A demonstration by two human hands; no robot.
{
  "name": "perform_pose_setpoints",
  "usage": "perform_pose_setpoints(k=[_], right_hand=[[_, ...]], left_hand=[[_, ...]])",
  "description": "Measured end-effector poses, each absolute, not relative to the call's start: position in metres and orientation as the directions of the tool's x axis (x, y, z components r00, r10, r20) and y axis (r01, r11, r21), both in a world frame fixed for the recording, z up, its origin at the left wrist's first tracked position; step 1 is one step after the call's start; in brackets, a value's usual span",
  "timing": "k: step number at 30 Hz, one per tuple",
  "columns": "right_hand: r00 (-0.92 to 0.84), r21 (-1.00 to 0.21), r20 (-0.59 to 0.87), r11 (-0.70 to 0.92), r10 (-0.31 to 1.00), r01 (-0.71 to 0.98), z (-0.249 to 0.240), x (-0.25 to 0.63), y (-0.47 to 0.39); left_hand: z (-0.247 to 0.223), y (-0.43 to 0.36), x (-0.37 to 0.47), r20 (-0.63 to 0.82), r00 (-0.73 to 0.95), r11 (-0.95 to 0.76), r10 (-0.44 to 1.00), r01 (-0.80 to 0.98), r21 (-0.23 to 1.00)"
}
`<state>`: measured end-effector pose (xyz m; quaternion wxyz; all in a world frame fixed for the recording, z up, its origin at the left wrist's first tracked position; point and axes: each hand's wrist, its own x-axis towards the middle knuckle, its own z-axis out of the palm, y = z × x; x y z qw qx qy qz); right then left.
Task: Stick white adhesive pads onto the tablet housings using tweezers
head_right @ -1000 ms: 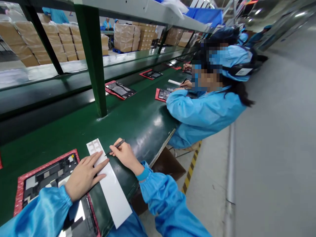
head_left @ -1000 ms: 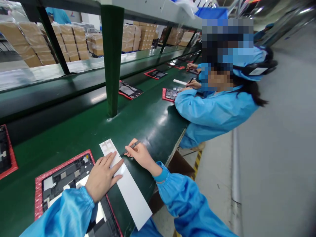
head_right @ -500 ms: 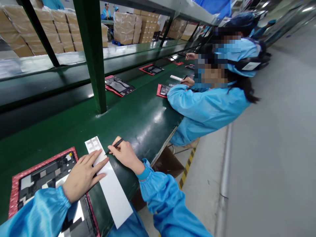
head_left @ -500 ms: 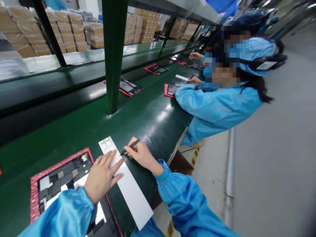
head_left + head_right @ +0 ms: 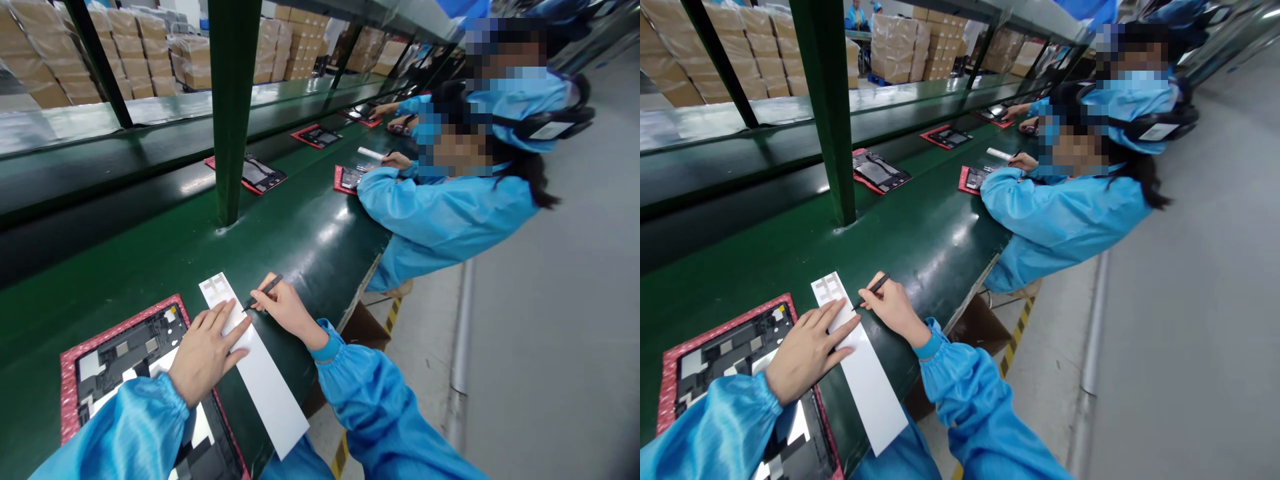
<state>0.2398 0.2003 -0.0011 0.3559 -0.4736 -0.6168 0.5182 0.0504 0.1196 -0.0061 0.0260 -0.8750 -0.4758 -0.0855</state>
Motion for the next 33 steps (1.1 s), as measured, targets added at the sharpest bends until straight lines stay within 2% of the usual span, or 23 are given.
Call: perform_pose_setpoints(k=[10,17,22,25,28,30,33], right_hand=[[-0.257,-0.995,-0.057,-0.034,0.965,0.095,-0.012,0.239,0.201],[-0.186,-0.997,-0.035,-0.046,0.982,-0.055,0.008,0.239,0.195],[-0.135,-0.988,-0.048,-0.067,0.990,-0.138,0.023,0.243,0.144],[-0.182,-0.991,-0.100,-0.115,0.978,-0.073,0.025,0.240,0.103],[-0.229,-0.986,-0.164,-0.164,0.959,0.020,0.021,0.229,0.077],[-0.248,-0.986,-0.163,-0.151,0.955,0.067,0.016,0.221,0.072],[-0.267,-0.985,-0.165,-0.143,0.949,0.097,0.007,0.212,0.075]], left_hand=[[-0.007,0.123,0.046,0.168,0.565,-0.575,0.808,0.818,0.014],[-0.007,0.128,0.046,0.196,0.569,-0.586,0.799,0.809,0.041],[0.018,0.112,0.016,0.243,0.466,-0.499,0.851,0.861,0.098],[0.034,0.075,-0.005,0.263,0.334,-0.398,0.905,0.882,0.252],[0.034,0.032,-0.010,0.206,0.309,-0.368,0.928,0.840,0.398],[0.024,0.012,-0.006,0.209,0.314,-0.374,0.926,0.841,0.391],[0.006,0.001,-0.002,0.240,0.324,-0.388,0.915,0.870,0.304]])
